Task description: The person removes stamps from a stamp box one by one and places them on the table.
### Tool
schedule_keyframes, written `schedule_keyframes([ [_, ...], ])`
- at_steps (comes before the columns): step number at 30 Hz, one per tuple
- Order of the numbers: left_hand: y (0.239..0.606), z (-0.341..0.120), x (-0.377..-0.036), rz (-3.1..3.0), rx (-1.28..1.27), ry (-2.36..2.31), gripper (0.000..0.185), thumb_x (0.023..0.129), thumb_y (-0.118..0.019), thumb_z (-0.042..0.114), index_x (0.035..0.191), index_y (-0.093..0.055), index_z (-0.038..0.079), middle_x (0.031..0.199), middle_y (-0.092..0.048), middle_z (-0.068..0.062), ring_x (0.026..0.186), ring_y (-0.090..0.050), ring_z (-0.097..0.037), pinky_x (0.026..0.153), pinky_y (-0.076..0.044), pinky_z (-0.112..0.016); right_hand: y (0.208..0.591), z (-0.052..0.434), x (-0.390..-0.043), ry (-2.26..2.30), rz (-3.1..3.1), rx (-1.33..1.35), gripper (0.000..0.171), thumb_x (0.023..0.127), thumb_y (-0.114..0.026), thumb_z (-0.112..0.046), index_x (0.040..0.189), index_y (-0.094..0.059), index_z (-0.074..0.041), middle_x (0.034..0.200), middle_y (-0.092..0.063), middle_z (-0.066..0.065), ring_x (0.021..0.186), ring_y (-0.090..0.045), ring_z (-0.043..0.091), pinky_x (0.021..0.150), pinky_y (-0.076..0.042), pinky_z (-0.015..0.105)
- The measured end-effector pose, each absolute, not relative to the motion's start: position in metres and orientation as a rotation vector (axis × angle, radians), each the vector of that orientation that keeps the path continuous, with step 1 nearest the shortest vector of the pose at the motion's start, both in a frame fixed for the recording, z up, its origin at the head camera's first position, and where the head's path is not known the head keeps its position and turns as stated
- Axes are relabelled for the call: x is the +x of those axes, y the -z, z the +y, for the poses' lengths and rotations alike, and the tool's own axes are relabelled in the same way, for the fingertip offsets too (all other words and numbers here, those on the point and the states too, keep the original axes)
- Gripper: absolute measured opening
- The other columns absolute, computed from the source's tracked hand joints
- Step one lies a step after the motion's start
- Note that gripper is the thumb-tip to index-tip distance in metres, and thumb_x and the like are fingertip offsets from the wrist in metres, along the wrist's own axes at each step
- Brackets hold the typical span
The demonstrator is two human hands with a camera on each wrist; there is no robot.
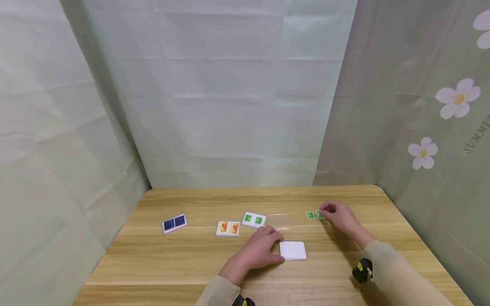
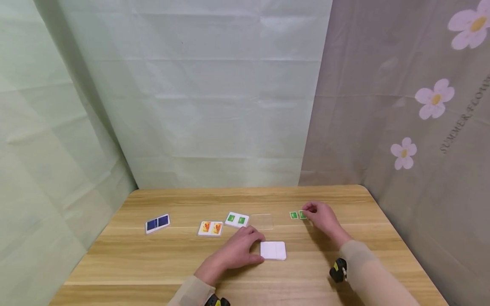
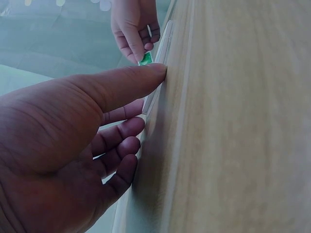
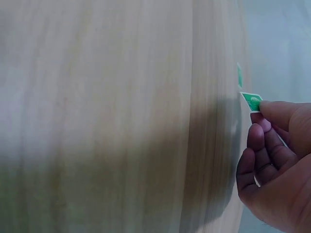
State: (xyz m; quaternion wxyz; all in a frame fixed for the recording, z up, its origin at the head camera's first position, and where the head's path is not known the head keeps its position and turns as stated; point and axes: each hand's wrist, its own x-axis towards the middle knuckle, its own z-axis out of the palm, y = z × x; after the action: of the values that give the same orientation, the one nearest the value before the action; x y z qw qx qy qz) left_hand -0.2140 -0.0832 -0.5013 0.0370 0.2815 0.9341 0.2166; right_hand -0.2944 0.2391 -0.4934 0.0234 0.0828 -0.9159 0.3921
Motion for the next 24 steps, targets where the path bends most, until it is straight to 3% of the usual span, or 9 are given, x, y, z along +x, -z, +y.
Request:
schedule_keyframes([
  [11,0.500,-0.083,-0.214,2.869,0.869,-0.653,0.048,0.088,-0.095,0.039,0.128,-0.076,0.019,0.128,-0.065,0.005,0.118,-0.055,-0.014,0.107,-0.048,-0.031,0.501,0.242,-0.305,-1.111,-2.844,0.264,0.009,0.104,-0.077,-0.008,0.107,-0.073,0.000,0.100,-0.072,0.012,0.091,-0.061,0.026,0.078,-0.051,0.035],
  [24,0.499,-0.083,-0.213,2.856,0.847,-0.678,0.048,0.089,-0.095,0.038,0.128,-0.076,0.019,0.129,-0.065,0.004,0.118,-0.055,-0.015,0.107,-0.049,-0.033,0.503,0.241,-0.307,-1.078,-2.868,0.230,0.009,0.105,-0.076,-0.009,0.108,-0.074,-0.002,0.102,-0.072,0.011,0.093,-0.062,0.027,0.088,-0.053,0.046],
])
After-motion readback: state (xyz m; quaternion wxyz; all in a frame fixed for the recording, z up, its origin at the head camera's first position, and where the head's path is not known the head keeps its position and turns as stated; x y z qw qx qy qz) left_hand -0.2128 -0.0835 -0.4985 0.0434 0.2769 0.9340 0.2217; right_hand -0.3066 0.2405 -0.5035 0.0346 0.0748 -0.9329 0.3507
